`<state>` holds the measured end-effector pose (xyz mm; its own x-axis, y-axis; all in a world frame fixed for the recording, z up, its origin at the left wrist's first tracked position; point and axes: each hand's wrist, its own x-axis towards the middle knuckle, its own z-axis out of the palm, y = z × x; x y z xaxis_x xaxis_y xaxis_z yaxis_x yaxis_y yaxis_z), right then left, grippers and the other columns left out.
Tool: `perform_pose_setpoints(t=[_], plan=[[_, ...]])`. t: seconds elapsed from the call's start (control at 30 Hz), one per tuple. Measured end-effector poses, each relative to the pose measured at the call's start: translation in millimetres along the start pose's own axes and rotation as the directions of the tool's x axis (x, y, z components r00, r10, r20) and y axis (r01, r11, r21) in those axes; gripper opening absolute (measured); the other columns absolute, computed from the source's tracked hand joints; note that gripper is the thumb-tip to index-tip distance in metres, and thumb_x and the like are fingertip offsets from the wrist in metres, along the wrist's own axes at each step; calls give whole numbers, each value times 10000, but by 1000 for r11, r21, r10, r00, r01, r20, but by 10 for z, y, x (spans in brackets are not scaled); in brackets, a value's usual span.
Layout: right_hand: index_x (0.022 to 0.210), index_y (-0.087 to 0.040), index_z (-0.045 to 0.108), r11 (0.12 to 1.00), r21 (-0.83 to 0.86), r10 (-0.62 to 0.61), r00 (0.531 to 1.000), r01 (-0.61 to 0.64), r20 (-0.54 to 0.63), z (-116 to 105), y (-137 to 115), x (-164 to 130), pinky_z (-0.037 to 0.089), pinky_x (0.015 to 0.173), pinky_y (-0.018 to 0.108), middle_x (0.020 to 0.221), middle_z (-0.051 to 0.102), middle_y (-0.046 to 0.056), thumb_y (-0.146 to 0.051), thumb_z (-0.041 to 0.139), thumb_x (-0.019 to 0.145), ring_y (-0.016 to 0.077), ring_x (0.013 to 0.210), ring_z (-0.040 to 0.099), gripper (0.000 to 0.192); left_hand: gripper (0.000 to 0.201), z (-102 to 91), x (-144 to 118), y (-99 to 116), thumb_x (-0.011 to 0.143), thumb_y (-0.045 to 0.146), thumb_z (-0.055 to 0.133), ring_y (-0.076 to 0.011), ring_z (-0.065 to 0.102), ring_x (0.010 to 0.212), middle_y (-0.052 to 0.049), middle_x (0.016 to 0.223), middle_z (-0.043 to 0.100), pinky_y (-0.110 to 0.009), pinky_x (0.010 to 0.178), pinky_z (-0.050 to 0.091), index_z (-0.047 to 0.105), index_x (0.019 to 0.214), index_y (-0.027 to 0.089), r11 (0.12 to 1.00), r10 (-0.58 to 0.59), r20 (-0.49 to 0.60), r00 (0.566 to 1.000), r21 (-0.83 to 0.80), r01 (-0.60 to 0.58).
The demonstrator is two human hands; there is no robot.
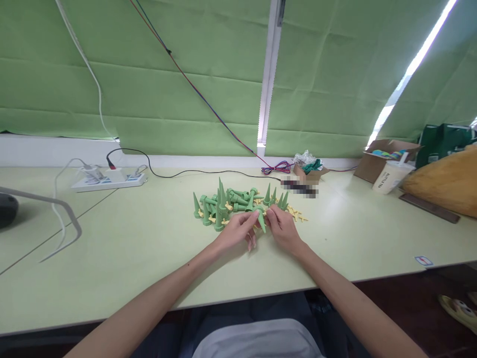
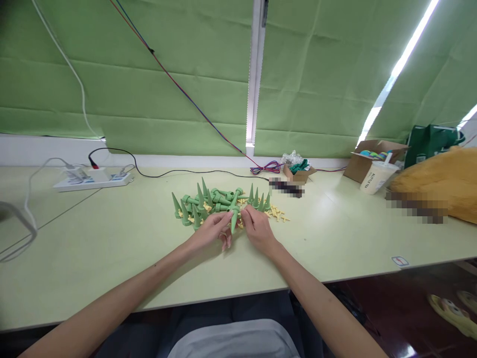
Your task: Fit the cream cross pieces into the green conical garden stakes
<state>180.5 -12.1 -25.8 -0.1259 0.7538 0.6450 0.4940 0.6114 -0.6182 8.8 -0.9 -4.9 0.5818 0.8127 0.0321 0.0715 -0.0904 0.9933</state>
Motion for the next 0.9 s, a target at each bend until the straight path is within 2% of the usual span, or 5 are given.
perform_pose_setpoints(t=[0.27, 0.47, 0.63, 0.73, 0.9], plan=[[759, -217, 422, 999, 11, 35, 998, -35, 51, -10, -16, -4, 349, 565, 247, 615, 468, -30, -339, 333, 1010, 126, 540, 442, 293, 400, -35, -32, 49, 866, 570, 525, -123, 548, 418, 13, 513, 570, -229, 441, 423, 474, 801, 179, 997, 28, -38, 999, 67, -26], [749, -218, 405, 999, 6, 34, 997, -35, 71, -7, -3, -6, 337, 555, 248, 610, 453, -33, -345, 326, 1009, 126, 532, 423, 300, 346, -37, -51, 19, 866, 523, 545, -118, 521, 414, 37, 496, 546, -228, 443, 405, 462, 824, 190, 982, 108, -74, 991, 161, -95], [724, -220, 380, 999, -8, 38, 996, -38, 77, -5, 5, -11, 326, 548, 251, 593, 438, -38, -350, 325, 1009, 126, 523, 410, 318, 362, -21, -44, -23, 857, 479, 574, -114, 485, 418, 70, 487, 500, -233, 455, 415, 502, 1051, 182, 965, 134, -151, 979, 246, -94], [712, -222, 365, 999, -12, 42, 996, -41, 80, -3, 12, -12, 318, 537, 253, 579, 427, -40, -351, 320, 1010, 125, 510, 397, 328, 405, -6, -45, -20, 854, 440, 588, -115, 495, 441, 57, 539, 517, -241, 470, 434, 505, 1138, 164, 941, 189, -196, 962, 316, -120], [689, -221, 363, 999, -31, 45, 996, -42, 74, -1, 7, -9, 313, 537, 262, 571, 435, -35, -351, 310, 1012, 126, 506, 409, 352, 355, -4, -38, -33, 853, 392, 591, -98, 499, 481, -21, 766, 614, -243, 478, 443, 552, 1110, 151, 883, 295, -226, 928, 435, -175]])
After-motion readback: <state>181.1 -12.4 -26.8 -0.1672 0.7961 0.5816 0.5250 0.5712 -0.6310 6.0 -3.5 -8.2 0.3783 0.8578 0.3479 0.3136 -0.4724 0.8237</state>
